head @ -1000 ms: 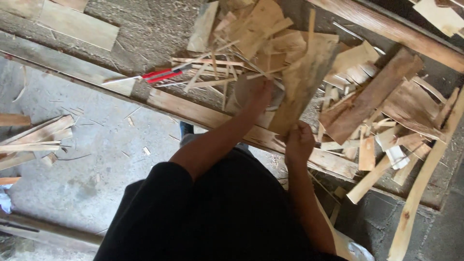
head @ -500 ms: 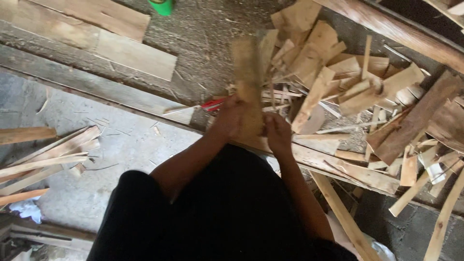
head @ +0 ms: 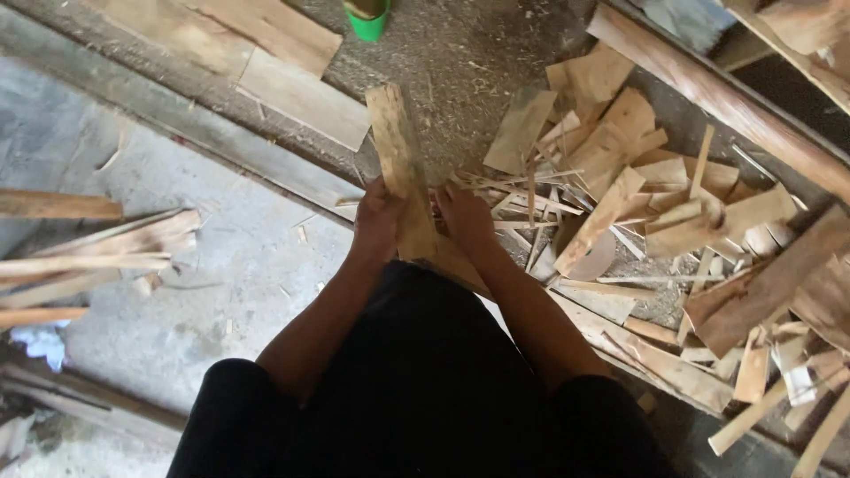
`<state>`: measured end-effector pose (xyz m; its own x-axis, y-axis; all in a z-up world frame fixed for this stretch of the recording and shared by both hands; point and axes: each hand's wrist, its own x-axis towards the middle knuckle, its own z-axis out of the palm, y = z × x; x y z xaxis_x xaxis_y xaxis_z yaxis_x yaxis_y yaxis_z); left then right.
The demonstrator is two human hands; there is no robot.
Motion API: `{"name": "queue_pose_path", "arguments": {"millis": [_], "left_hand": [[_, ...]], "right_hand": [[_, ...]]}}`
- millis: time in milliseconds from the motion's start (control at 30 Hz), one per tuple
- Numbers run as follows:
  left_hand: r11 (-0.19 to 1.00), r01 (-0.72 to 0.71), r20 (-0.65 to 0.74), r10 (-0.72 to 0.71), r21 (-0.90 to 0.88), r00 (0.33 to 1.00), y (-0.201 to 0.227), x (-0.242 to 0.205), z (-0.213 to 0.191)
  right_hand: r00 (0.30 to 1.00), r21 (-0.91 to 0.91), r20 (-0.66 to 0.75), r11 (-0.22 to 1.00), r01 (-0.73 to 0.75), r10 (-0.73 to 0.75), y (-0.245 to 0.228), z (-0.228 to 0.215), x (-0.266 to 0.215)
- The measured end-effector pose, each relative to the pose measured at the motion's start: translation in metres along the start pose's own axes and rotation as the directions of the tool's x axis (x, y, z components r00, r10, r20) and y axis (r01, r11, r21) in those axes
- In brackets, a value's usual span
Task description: Arrange and trim thin wooden planks on a surface.
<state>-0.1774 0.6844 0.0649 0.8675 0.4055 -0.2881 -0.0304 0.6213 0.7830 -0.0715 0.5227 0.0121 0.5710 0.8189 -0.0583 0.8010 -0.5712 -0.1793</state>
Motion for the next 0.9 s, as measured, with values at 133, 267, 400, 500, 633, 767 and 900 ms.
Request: {"name": "queue_pose_path", "arguments": {"millis": [133,267,400,500,633,767,900], "left_hand": [[0.993,-0.029,-0.081,0.019,-0.117,0.997,0.009,-0.012,0.006],[0.985,-0.017,-0.124,-0.004,-0.171,0.992,0.000,-0.017,-0.009],[0.965,-0.043,-0.148,0.005,-0.258,0.989,-0.010,-0.018,-0.030],[0.968,-0.053,-0.183,0.007,-0.247,0.983,-0.003,-0.021,-0.047],[0.983,-0.043,-0.226,0.002,-0.177,0.974,0.031,-0.022,-0.064],[0.983,-0.022,-0.253,-0.025,-0.182,0.967,0.046,-0.006,-0.121],[0.987,0.063,-0.318,-0.108,-0.149,0.942,0.106,0.006,-0.169]], "right_hand": [[0.987,-0.088,-0.118,0.991,0.099,-0.109,0.011,0.004,0.006],[0.991,-0.217,-0.035,0.969,0.116,-0.127,0.024,0.018,0.006],[0.999,-0.160,0.038,0.987,0.026,-0.020,0.026,0.003,0.013],[0.981,0.041,0.081,0.983,-0.180,0.177,-0.002,-0.058,0.006],[0.924,0.371,-0.344,0.928,-0.033,0.170,-0.005,-0.060,-0.004],[0.643,0.293,-0.670,0.928,-0.229,0.371,-0.010,-0.053,0.005],[0.437,0.551,-0.705,0.819,-0.157,0.558,-0.031,-0.058,0.024]]}}
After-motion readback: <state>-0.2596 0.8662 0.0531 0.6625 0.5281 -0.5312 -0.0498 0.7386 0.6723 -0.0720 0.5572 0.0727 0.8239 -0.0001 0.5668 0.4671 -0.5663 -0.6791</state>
